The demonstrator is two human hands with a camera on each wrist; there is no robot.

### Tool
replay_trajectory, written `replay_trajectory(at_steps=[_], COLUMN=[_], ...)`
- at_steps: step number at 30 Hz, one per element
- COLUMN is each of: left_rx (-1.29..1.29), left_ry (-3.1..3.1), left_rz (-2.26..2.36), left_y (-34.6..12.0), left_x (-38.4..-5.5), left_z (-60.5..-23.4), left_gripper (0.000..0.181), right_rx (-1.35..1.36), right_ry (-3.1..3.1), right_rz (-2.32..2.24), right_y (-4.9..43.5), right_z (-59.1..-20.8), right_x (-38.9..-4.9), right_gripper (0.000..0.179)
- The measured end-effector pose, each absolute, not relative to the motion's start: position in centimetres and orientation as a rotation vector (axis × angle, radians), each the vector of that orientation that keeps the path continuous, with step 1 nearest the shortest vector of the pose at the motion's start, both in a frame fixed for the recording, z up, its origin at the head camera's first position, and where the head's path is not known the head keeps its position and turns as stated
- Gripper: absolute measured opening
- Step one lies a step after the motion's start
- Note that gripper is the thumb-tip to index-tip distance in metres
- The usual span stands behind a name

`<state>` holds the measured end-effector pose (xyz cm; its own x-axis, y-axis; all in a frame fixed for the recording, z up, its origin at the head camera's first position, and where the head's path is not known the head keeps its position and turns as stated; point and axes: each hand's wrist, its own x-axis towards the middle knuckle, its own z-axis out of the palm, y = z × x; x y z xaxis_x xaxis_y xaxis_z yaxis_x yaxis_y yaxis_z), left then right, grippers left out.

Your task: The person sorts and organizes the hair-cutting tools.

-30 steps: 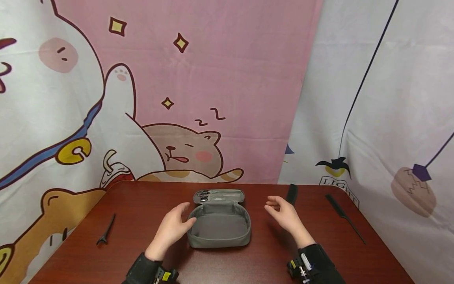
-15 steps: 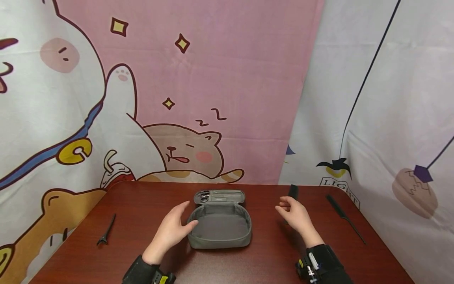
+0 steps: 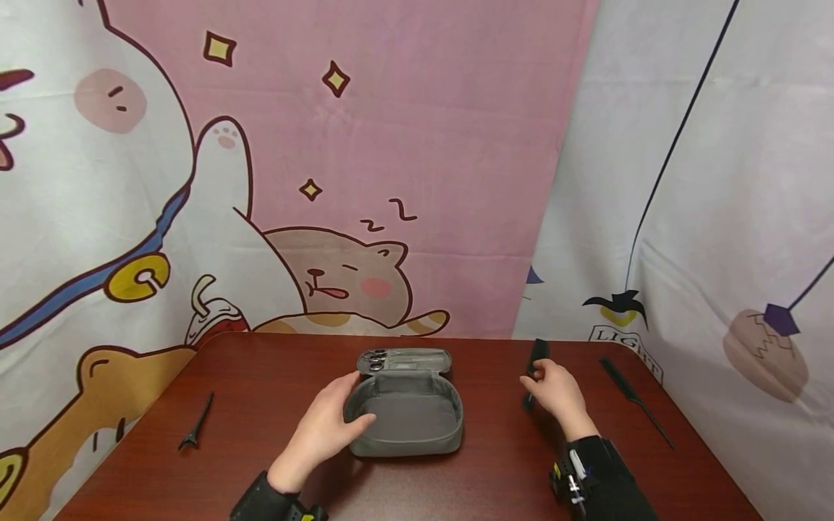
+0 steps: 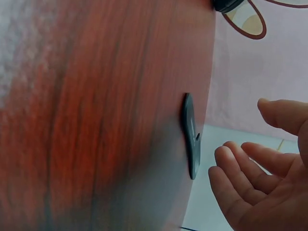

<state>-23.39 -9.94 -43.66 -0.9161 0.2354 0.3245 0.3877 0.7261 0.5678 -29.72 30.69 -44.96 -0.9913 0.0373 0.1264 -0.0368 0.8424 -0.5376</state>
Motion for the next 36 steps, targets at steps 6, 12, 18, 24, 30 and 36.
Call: replay_trajectory(at_steps=[6,12,18,24,30,36], left_rx=[-0.535,-0.572,-0.606,-0.632,-0.639,-0.66], left_ry=[-2.715,-2.726,-2.733,-2.752,-2.76,-2.778], left_rz=[-0.956,-0.918,-0.9,-0.888,-0.879,-0.889], left_y=[-9.4,-8.8,-8.2,-7.9,-7.7,-7.3], left_x=[-23.1,-22.7,-22.3,-22.1,-22.0,-21.9], left_z=[-43.8,-43.9,-43.9,-43.8,-43.7,-43.7], left_gripper=[0.073,0.073,0.073,0.073,0.073,0.072], right_rx=[-0.087,-0.13,-0.163,-0.184,-0.194,-0.252], right_ry=[-2.949,-3.002,-3.048,-3.068,-3.099,-3.109], right_rz=[0.817,0.747,0.674,0.621,0.552,0.519], right_y=[31.0,31.2,31.2,31.1,31.0,30.8], right_z=[-45.0,-45.1,-45.4,-45.9,-46.1,-46.3], right_x=[-30.4,-31.2,-31.7,-32.0,-32.4,-32.5], right_gripper=[0.056,0.062,0.066,0.061,0.055,0.05])
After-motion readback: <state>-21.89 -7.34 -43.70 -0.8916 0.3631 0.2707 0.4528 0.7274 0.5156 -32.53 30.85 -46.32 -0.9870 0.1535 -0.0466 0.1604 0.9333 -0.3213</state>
